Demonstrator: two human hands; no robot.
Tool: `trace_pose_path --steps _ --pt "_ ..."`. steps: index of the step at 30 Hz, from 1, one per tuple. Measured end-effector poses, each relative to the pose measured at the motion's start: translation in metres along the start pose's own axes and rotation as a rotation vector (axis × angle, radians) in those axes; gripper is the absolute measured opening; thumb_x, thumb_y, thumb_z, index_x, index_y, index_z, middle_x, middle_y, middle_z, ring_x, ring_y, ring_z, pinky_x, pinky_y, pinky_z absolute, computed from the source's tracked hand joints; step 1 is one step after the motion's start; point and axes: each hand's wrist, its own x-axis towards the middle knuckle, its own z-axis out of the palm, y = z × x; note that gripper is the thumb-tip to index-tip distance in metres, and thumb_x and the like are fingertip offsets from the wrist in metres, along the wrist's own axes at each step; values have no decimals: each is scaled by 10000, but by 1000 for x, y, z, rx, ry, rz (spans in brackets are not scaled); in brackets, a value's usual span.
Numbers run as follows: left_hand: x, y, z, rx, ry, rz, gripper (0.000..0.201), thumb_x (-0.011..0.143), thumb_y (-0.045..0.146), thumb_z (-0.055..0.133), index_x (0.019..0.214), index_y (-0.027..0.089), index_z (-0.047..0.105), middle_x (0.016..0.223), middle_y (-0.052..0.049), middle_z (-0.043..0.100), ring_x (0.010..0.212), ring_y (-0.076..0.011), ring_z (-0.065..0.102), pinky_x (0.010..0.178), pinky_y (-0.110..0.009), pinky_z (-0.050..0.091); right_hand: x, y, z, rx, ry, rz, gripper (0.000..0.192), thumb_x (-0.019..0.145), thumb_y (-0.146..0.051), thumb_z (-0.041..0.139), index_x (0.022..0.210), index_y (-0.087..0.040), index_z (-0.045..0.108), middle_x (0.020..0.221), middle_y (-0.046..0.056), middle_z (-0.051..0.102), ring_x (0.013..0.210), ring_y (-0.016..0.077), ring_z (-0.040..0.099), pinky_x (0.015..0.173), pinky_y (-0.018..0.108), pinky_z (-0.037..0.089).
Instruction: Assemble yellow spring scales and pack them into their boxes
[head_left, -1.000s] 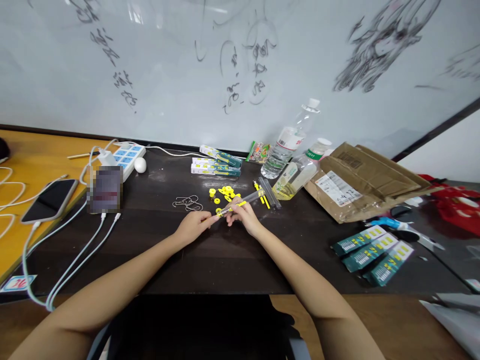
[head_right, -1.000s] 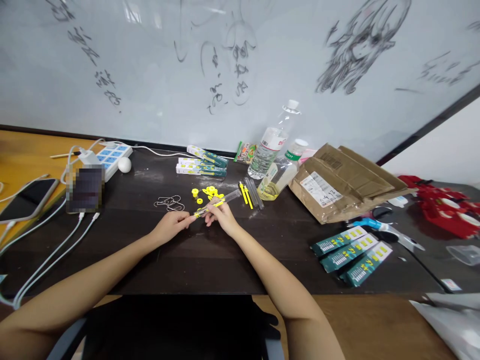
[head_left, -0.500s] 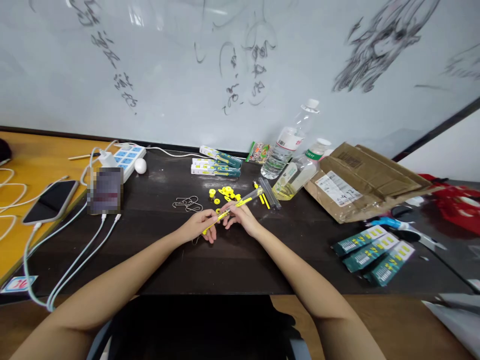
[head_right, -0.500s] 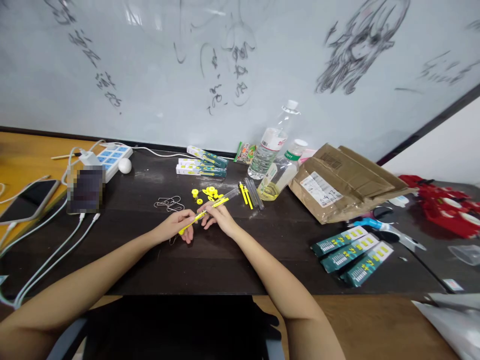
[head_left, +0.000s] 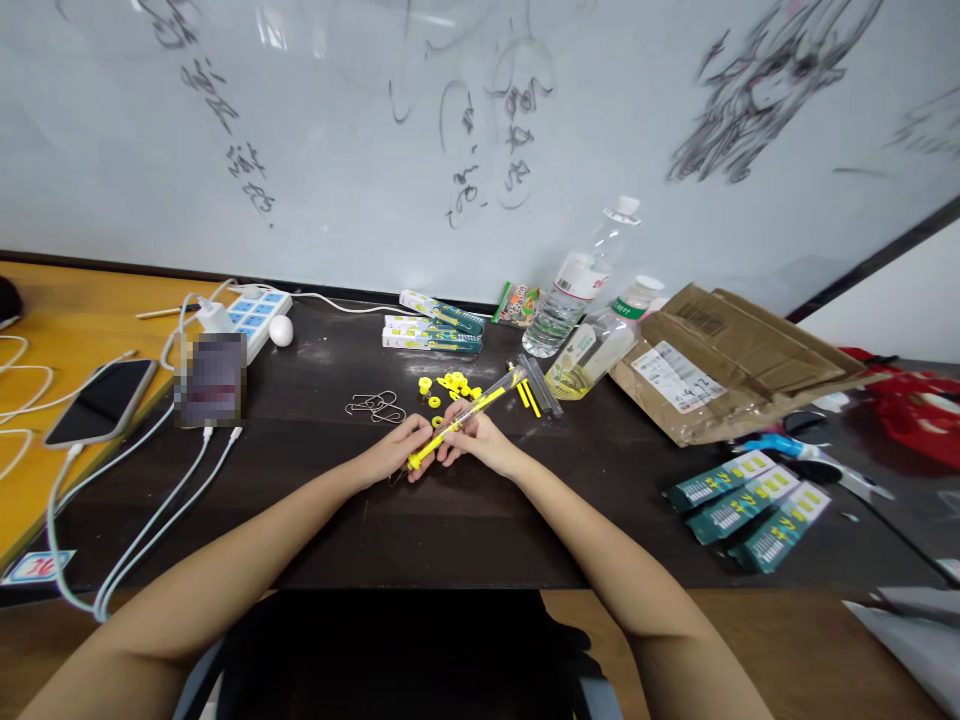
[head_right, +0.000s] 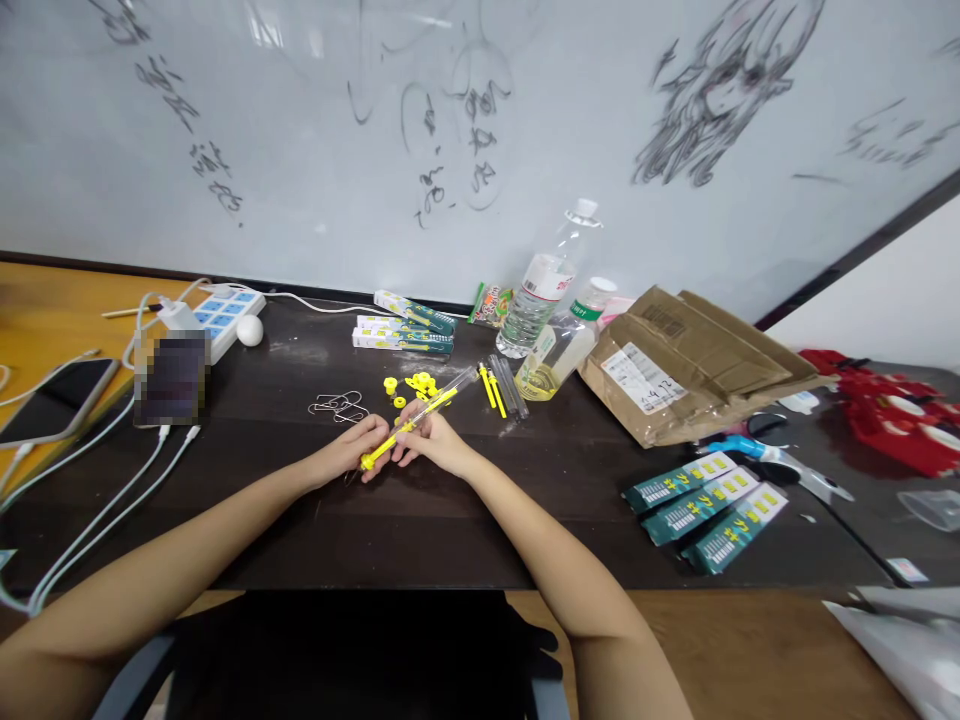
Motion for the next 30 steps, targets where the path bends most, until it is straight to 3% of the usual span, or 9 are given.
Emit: trace_pose_path --steps 4,7,11,17,24,30 --pt "-1 2 -2 78 -75 -30 400 832 493 560 1030 202 369 727 22 609 512 -88 579 514 -221 457 1 -1 -7 -7 121 -28 364 736 -324 725 898 -191 427 769 -32 635 604 103 668 518 220 588" --pt "-2 4 -2 196 -57 91 510 787 321 654 1192 207 365 890 -7 591 652 -97 617 663 -274 502 1 -3 -10 -29 147 -40 360 734 -323 723 895 -191 429 744 -35 632 588 99 658 507 217 586" --pt "-4 5 -3 314 8 203 625 779 202 635 1326 256 338 1128 -67 519 783 -117 629 768 -319 508 2 -5 -9 -35 168 -52 358 729 -331 723 888 -193 433 717 -46 621 560 90 642 507 225 591" --pt "-7 7 -3 464 52 208 633 794 149 581 1367 274 343 1279 -109 485 667 -85 619 750 -333 522 3 -10 -13 -35 258 -103 386 694 -353 741 861 -199 429 722 -56 617 505 75 614 468 219 581" --pt "-8 9 0 487 73 200 493 838 170 511 1313 246 404 1232 -107 517 543 -35 570 628 -263 521 5 -11 -19 -79 319 -145 398 684 -348 742 843 -212 403 640 -83 585 440 67 565 402 198 544" --pt "-5 8 2 362 59 80 367 857 323 504 1182 185 404 872 -37 618 546 -84 547 364 -143 372 4 -15 -18 -104 341 -147 381 685 -343 739 832 -214 412 567 -104 544 411 61 539 404 186 532"
